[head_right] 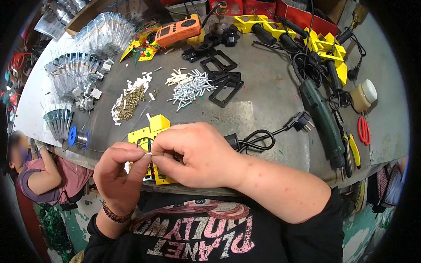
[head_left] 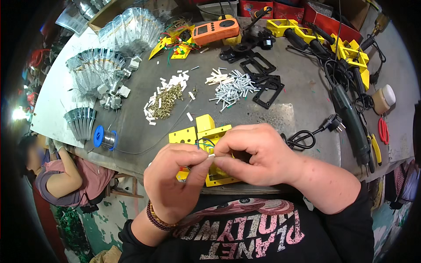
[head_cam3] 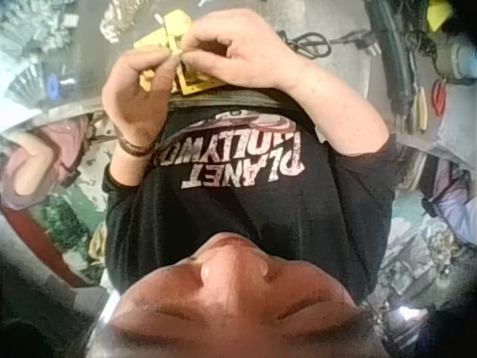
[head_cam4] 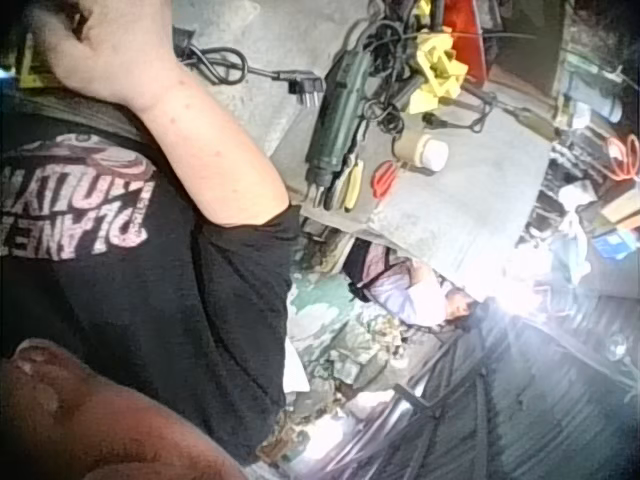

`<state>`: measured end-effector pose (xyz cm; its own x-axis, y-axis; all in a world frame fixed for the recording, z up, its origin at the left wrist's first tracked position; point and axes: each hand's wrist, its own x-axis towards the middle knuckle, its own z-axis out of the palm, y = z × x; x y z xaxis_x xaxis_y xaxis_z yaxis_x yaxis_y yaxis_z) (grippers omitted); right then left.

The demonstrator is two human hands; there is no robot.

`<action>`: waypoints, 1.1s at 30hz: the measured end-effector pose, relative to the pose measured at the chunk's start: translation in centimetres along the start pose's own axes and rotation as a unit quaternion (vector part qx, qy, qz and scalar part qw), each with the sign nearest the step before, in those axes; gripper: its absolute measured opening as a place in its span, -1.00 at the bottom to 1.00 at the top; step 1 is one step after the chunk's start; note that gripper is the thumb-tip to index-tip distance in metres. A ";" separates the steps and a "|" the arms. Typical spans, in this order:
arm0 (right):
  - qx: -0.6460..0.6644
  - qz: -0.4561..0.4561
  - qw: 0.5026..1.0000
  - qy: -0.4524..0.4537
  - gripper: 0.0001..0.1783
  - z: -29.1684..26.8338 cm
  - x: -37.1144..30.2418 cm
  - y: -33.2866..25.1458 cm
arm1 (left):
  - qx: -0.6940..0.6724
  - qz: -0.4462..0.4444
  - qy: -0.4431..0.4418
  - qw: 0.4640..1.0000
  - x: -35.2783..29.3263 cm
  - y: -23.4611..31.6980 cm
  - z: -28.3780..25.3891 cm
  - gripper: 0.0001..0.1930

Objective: Assemble wires and components inside a yellow plastic housing and solder connections.

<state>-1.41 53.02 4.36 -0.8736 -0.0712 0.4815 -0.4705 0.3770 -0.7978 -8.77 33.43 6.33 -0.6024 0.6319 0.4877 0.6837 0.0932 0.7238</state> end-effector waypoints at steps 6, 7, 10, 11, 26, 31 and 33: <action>0.019 -0.004 1.000 0.020 -0.90 0.1 0.3 -0.1 | -0.052 -0.043 0.006 0.998 0.0 0.1 -1.3 -0.81; 0.029 -0.005 0.999 0.019 -0.90 0.0 0.3 0.0 | -0.097 -0.084 0.017 0.992 0.0 0.0 -1.5 -0.81; 0.044 0.002 0.999 0.006 -0.90 -0.1 0.2 0.0 | -0.090 -0.087 -0.002 0.992 0.2 0.0 -1.4 -0.82; 0.047 0.013 0.999 -0.004 -0.89 -0.2 0.3 -0.1 | -0.079 -0.078 -0.020 0.994 0.2 0.0 -1.3 -0.83; -0.030 -0.002 0.999 0.014 -0.90 0.1 0.1 -0.2 | 0.145 0.147 -0.040 0.978 1.0 0.3 -1.0 -0.80; 0.028 0.103 0.994 -0.002 -0.75 -0.3 0.3 -1.0 | 0.121 0.118 -0.079 0.982 1.7 0.5 -1.6 -0.73; 0.042 0.121 0.991 -0.027 -0.62 -0.4 0.4 -0.9 | 0.099 0.111 -0.121 0.981 2.3 0.2 -1.2 -0.79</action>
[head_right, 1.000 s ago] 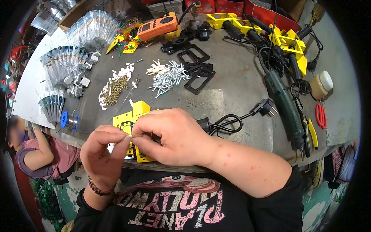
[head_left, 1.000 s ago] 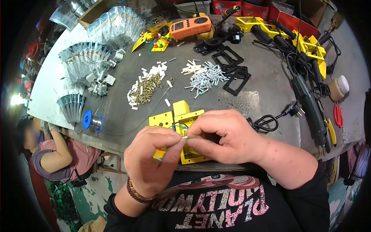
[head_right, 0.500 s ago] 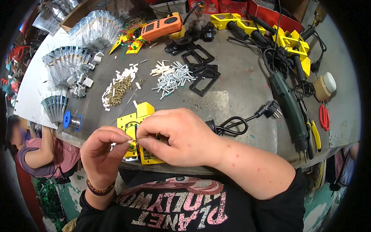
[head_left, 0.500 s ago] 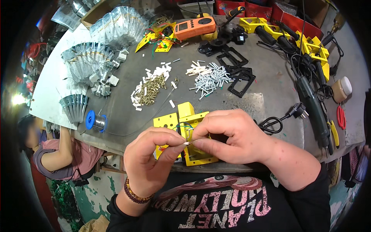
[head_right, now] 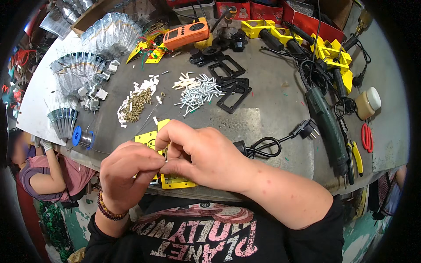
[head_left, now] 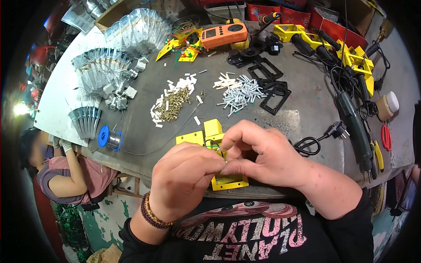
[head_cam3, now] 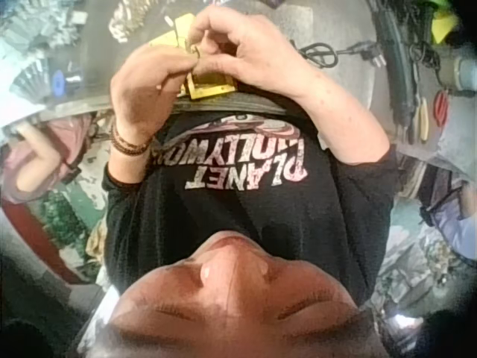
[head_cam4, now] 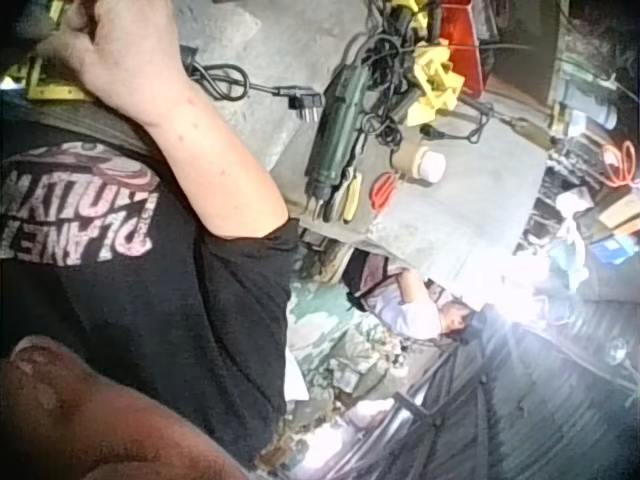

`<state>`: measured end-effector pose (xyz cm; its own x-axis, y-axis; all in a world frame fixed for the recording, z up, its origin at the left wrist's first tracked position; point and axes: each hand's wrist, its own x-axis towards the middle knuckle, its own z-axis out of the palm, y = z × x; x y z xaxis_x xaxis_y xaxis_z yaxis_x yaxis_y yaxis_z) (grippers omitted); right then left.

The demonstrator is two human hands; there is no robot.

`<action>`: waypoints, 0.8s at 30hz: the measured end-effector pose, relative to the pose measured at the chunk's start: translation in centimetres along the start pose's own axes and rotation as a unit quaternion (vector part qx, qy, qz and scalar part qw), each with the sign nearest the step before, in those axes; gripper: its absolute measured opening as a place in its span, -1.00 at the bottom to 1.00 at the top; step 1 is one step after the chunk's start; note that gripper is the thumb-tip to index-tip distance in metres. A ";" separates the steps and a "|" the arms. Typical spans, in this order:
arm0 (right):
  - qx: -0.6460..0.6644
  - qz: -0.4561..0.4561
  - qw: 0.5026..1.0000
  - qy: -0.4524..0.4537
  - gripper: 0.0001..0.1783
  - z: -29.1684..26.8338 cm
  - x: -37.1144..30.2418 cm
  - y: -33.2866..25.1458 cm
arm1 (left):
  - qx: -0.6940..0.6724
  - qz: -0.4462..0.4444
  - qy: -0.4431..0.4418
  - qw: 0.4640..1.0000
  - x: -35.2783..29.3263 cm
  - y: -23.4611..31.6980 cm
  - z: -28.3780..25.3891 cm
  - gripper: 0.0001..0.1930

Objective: Assemble wires and components inside a yellow plastic housing and solder connections.

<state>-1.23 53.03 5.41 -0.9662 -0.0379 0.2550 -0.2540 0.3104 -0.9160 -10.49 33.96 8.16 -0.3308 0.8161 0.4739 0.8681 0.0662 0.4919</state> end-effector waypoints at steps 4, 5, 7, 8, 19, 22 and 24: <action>0.040 -0.043 0.998 0.015 -0.56 0.0 0.3 1.2 | -0.024 -0.006 0.006 1.000 0.8 -0.7 -0.5 -0.79; 0.017 -0.044 0.999 0.005 -0.55 0.0 0.3 1.4 | -0.043 -0.013 0.009 0.999 0.7 -1.0 -0.7 -0.80; -0.005 -0.043 0.999 -0.006 -0.54 -0.1 0.3 1.5 | -0.047 -0.008 -0.010 0.999 0.9 -1.1 -0.9 -0.81; 0.016 -0.029 0.999 -0.008 -0.56 -0.1 0.3 1.5 | -0.048 -0.008 -0.011 0.999 1.1 -1.2 -0.7 -0.81; 0.042 0.024 0.999 0.000 -0.82 -1.0 0.7 0.9 | 0.067 0.038 -0.004 0.997 1.5 -1.6 -0.4 -0.83; 0.045 0.039 0.998 0.009 -0.85 -0.7 0.6 0.6 | 0.037 0.021 0.037 0.998 1.3 -1.6 0.2 -0.85; 0.055 0.038 0.997 0.023 -0.86 -0.6 0.6 0.6 | -0.060 -0.044 0.058 0.995 0.8 -1.8 0.5 -0.87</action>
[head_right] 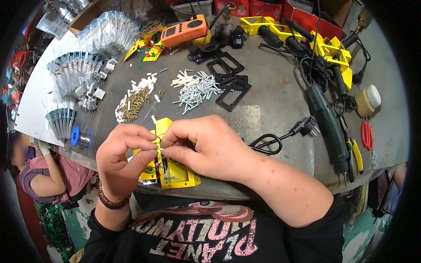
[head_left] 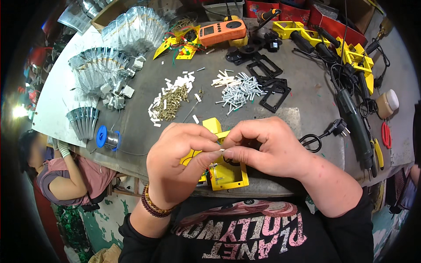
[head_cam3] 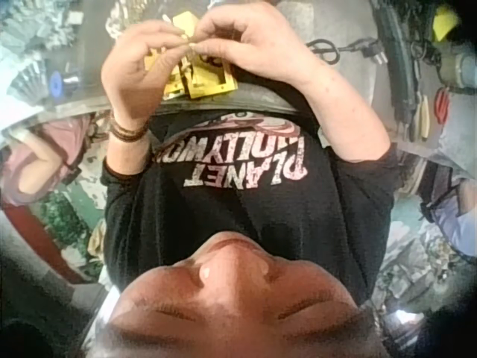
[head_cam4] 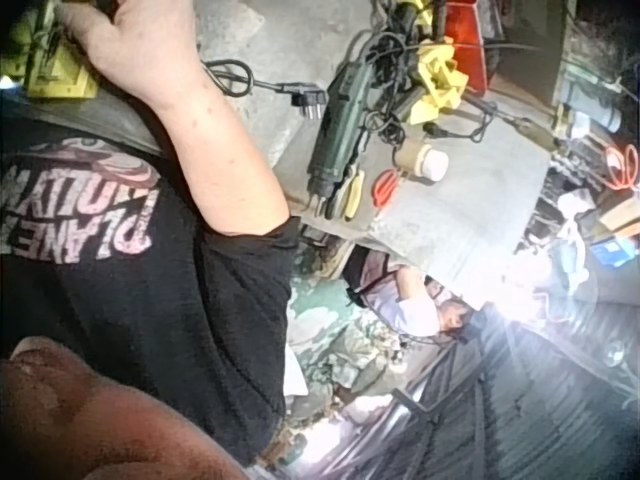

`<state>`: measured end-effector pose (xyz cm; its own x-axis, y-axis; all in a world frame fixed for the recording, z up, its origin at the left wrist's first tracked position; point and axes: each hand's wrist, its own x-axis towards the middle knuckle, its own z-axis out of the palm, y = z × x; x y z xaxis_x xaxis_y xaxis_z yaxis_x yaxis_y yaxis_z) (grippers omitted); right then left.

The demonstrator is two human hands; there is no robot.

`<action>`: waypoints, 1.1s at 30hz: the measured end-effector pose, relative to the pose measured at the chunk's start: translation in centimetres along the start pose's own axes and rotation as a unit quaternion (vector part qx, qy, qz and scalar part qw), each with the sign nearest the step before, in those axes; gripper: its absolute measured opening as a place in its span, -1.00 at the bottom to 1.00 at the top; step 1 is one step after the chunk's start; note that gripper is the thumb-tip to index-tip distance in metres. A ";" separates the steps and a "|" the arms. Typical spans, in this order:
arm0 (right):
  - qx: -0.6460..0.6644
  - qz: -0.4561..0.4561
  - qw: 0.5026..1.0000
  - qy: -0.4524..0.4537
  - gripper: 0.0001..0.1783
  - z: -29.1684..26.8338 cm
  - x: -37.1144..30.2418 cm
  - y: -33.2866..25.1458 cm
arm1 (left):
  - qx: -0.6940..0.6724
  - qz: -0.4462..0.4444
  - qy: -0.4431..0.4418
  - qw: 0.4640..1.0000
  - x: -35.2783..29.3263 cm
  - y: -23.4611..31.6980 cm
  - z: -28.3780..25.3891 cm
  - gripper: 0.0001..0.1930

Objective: Assemble wires and components inside a yellow plastic housing and solder connections.

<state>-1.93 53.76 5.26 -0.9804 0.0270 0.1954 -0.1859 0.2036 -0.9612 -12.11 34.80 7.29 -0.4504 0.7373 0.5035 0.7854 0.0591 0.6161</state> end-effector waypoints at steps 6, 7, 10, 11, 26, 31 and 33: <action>-0.053 -0.053 0.997 0.019 -0.88 0.0 -0.1 0.5 | -0.378 -0.172 0.130 0.900 -1.4 -1.0 -0.1 -0.84; -0.048 -0.048 0.998 0.019 -0.88 -0.1 0.0 0.4 | -0.341 -0.142 0.144 0.918 -1.6 -1.6 -0.5 -0.77; -0.046 -0.054 0.997 0.018 -0.88 -0.2 0.0 0.5 | 0.118 0.011 0.068 0.991 -0.5 0.1 -1.0 -0.70; -0.049 -0.065 0.997 0.016 -0.88 -0.1 0.0 0.6 | 0.147 0.045 0.068 0.986 -0.2 0.5 -0.5 -0.69; -0.051 0.064 0.996 -0.021 -0.91 -1.2 0.1 0.2 | 0.056 -0.001 0.103 0.993 -1.4 -1.0 -0.8 -0.81; 0.074 0.107 0.991 -0.028 -0.88 -1.4 0.1 0.1 | 0.218 0.023 -0.006 0.976 -0.8 -0.2 0.2 -0.72; 0.108 0.110 0.988 -0.028 -0.88 -1.4 0.1 0.4 | 0.220 0.024 0.004 0.975 -0.6 -0.4 0.6 -0.75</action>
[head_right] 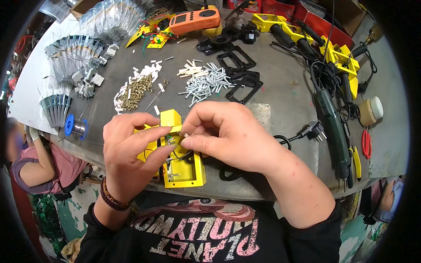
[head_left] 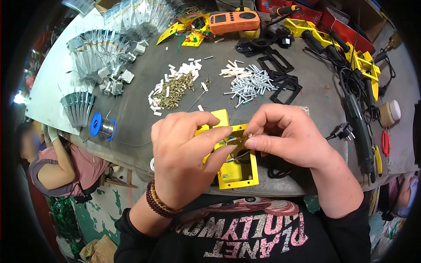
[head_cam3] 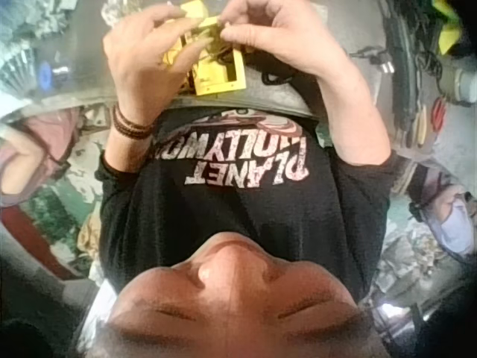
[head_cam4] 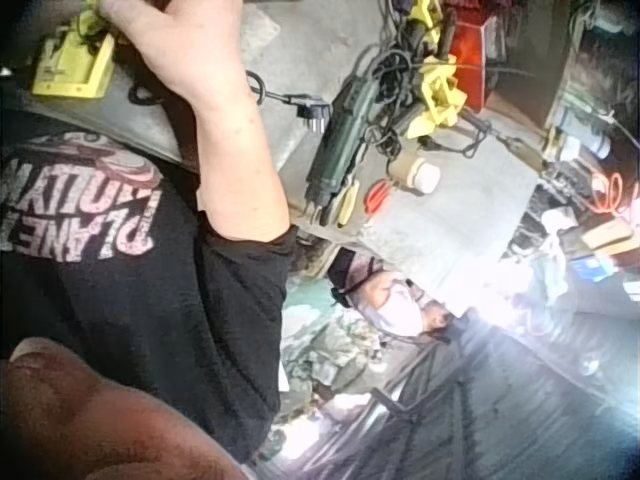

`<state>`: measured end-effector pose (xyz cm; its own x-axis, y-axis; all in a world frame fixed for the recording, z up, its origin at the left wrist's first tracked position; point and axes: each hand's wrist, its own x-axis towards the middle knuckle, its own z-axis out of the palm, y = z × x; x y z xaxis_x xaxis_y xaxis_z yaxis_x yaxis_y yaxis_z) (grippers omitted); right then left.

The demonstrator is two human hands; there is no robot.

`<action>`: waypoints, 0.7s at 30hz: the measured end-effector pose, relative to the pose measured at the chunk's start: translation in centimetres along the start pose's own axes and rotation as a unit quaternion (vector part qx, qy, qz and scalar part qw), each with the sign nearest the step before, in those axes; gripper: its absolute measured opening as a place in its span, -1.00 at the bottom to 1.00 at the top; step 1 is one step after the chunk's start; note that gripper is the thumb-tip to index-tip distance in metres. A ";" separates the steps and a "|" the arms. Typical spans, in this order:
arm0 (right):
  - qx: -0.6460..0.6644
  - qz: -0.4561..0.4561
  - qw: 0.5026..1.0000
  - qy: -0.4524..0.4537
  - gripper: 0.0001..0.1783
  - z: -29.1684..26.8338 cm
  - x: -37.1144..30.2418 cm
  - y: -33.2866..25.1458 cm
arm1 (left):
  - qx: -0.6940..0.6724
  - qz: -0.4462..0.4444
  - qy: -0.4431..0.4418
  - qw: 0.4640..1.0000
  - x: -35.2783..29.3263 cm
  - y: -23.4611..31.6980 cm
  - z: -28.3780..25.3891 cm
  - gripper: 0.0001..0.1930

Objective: Assemble wires and components inside a yellow plastic housing and solder connections.

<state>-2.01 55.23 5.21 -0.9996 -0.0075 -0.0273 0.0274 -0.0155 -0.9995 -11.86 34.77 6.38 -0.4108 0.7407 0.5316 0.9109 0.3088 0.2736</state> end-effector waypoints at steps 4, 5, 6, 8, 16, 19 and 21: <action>0.012 -0.004 0.999 -0.031 -0.87 -0.4 0.1 -0.3 | 0.004 0.024 0.008 1.000 -0.2 -0.7 0.5 -0.80; -0.031 -0.007 0.998 -0.048 -0.88 -0.5 0.2 -0.3 | -0.002 0.017 0.011 1.000 -0.3 -0.8 0.6 -0.82; -0.032 -0.005 0.998 -0.050 -0.88 -0.4 0.2 -0.4 | -0.008 0.010 0.015 1.000 -0.4 -0.6 0.7 -0.85; -0.099 -0.012 0.993 -0.055 -0.88 0.1 0.3 -0.6 | 0.002 0.015 0.030 0.999 -0.7 -0.5 0.7 -0.84; -0.033 0.002 0.999 0.000 -0.87 1.1 0.8 0.2 | 0.029 0.025 0.044 0.998 -1.1 -0.4 1.1 -0.80; -0.057 0.010 0.998 -0.005 -0.87 0.9 0.9 -0.2 | 0.033 0.036 0.060 0.997 -1.1 -0.3 1.1 -0.79; -0.063 0.021 0.998 -0.013 -0.87 0.9 0.9 -0.3 | 0.033 0.049 0.069 0.996 -1.1 -0.3 1.1 -0.77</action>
<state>-2.91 54.32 5.53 -0.9969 -0.0320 -0.0714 0.0674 0.1110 -0.9915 -11.61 34.46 4.83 -0.3176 0.6819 0.6589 0.9454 0.2810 0.1649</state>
